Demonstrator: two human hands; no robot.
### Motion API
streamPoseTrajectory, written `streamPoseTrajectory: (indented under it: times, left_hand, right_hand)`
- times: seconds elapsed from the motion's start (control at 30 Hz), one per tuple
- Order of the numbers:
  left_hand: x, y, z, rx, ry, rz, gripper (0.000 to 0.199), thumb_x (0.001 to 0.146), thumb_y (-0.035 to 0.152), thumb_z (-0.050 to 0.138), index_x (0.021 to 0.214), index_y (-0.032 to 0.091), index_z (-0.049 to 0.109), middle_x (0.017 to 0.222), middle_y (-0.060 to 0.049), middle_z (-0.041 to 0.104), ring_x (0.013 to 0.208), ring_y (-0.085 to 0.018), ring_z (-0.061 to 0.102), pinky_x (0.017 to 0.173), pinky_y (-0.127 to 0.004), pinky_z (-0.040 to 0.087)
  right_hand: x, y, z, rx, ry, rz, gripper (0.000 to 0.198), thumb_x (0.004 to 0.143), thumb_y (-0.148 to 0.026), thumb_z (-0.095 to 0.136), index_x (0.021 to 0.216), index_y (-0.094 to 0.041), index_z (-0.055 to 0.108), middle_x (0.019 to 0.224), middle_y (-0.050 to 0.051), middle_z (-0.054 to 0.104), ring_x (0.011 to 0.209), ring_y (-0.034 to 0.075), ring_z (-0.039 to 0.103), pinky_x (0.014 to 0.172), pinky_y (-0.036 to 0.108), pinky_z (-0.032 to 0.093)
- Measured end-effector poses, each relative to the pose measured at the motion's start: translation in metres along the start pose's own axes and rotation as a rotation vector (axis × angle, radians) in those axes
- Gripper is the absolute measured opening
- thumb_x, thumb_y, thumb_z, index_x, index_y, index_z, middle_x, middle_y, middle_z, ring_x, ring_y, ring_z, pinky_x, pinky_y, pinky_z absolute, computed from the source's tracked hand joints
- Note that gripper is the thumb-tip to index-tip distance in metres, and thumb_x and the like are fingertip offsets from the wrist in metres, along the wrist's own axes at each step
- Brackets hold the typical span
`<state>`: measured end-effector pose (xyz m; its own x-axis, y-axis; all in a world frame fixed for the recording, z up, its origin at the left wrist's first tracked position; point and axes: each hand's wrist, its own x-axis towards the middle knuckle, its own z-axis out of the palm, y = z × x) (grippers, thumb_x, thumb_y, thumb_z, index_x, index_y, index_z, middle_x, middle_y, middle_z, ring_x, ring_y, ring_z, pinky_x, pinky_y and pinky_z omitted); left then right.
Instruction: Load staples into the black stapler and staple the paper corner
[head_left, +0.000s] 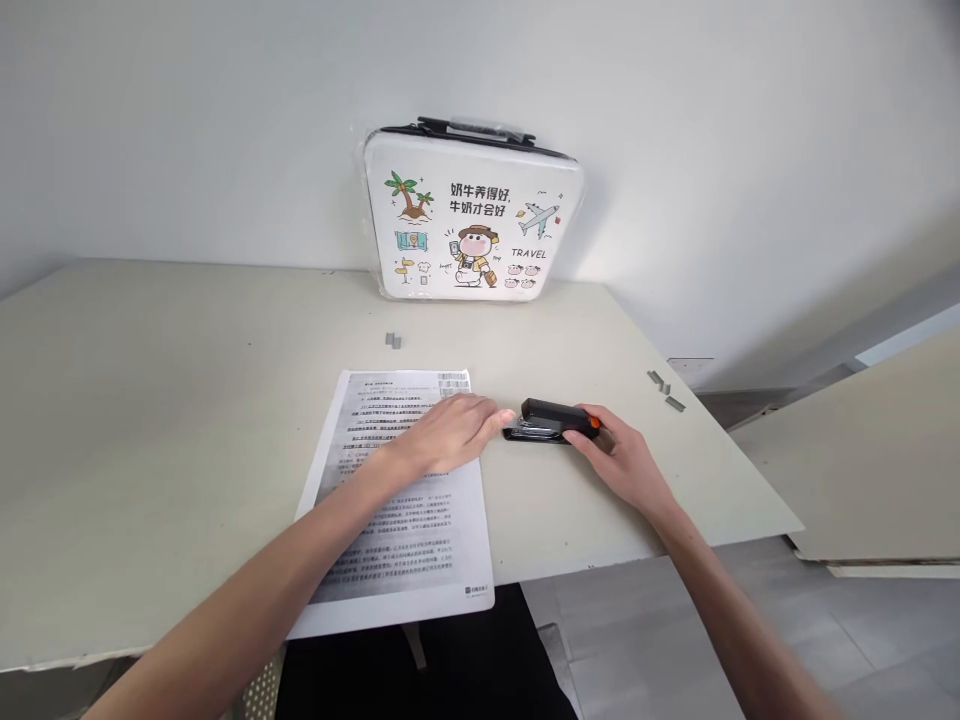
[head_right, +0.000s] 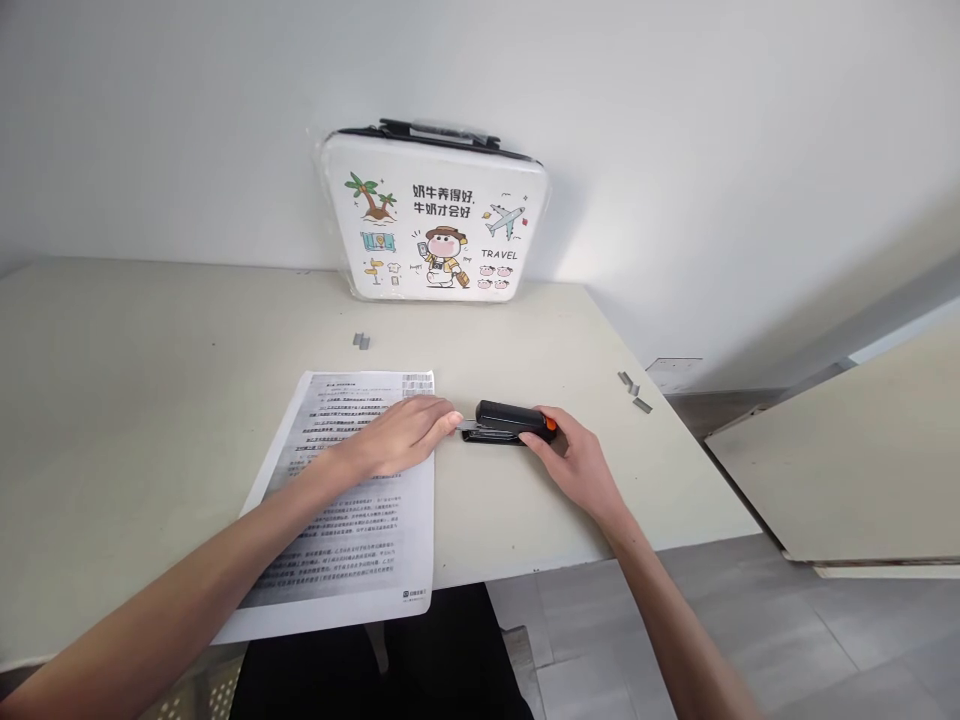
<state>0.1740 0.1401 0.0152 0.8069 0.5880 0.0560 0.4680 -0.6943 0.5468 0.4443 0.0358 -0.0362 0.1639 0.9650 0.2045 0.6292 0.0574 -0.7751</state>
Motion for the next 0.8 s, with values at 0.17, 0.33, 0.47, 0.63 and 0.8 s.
streamPoseTrajectory:
  times: [0.17, 0.33, 0.47, 0.63, 0.8]
  left_hand:
    - [0.002, 0.008, 0.005, -0.031, -0.012, 0.023, 0.055, 0.110, 0.054, 0.014, 0.078, 0.023, 0.047, 0.081, -0.006, 0.060, 0.077, -0.024, 0.057, 0.075, -0.038, 0.044]
    - [0.004, 0.008, 0.009, -0.055, -0.021, 0.020, 0.056, 0.110, 0.056, 0.014, 0.080, 0.023, 0.049, 0.083, -0.007, 0.061, 0.080, -0.025, 0.058, 0.076, -0.040, 0.046]
    - [0.005, 0.005, 0.012, -0.071, -0.019, 0.010, 0.057, 0.110, 0.056, 0.014, 0.082, 0.023, 0.051, 0.084, -0.007, 0.062, 0.080, -0.025, 0.059, 0.076, -0.040, 0.045]
    - [0.004, 0.005, 0.013, -0.097, -0.018, 0.014, 0.061, 0.111, 0.057, 0.013, 0.084, 0.022, 0.055, 0.087, -0.007, 0.066, 0.084, -0.026, 0.062, 0.079, -0.039, 0.046]
    - [0.006, 0.004, 0.011, -0.094, 0.020, 0.056, 0.062, 0.112, 0.050, 0.014, 0.085, 0.021, 0.062, 0.092, -0.007, 0.070, 0.090, -0.025, 0.064, 0.086, -0.039, 0.046]
  right_hand:
    - [0.000, -0.004, -0.002, -0.004, -0.049, -0.016, 0.040, 0.097, -0.058, 0.063, 0.119, -0.026, 0.068, 0.111, 0.006, 0.073, 0.102, 0.026, 0.066, 0.089, 0.037, 0.055]
    - [0.000, -0.006, -0.002, 0.019, -0.062, -0.012, 0.041, 0.095, -0.058, 0.064, 0.119, -0.026, 0.067, 0.113, 0.007, 0.073, 0.105, 0.027, 0.066, 0.090, 0.039, 0.056]
    - [0.000, -0.005, -0.001, 0.027, -0.061, -0.009, 0.043, 0.094, -0.060, 0.064, 0.119, -0.025, 0.067, 0.113, 0.008, 0.073, 0.105, 0.028, 0.066, 0.088, 0.039, 0.056]
    - [0.000, -0.005, -0.001, 0.050, -0.066, -0.020, 0.041, 0.094, -0.058, 0.066, 0.119, -0.025, 0.067, 0.113, 0.008, 0.073, 0.105, 0.027, 0.065, 0.090, 0.039, 0.055]
    - [0.001, -0.008, -0.002, 0.050, -0.083, -0.031, 0.037, 0.095, -0.056, 0.065, 0.116, -0.026, 0.067, 0.113, 0.006, 0.073, 0.104, 0.026, 0.066, 0.092, 0.038, 0.054]
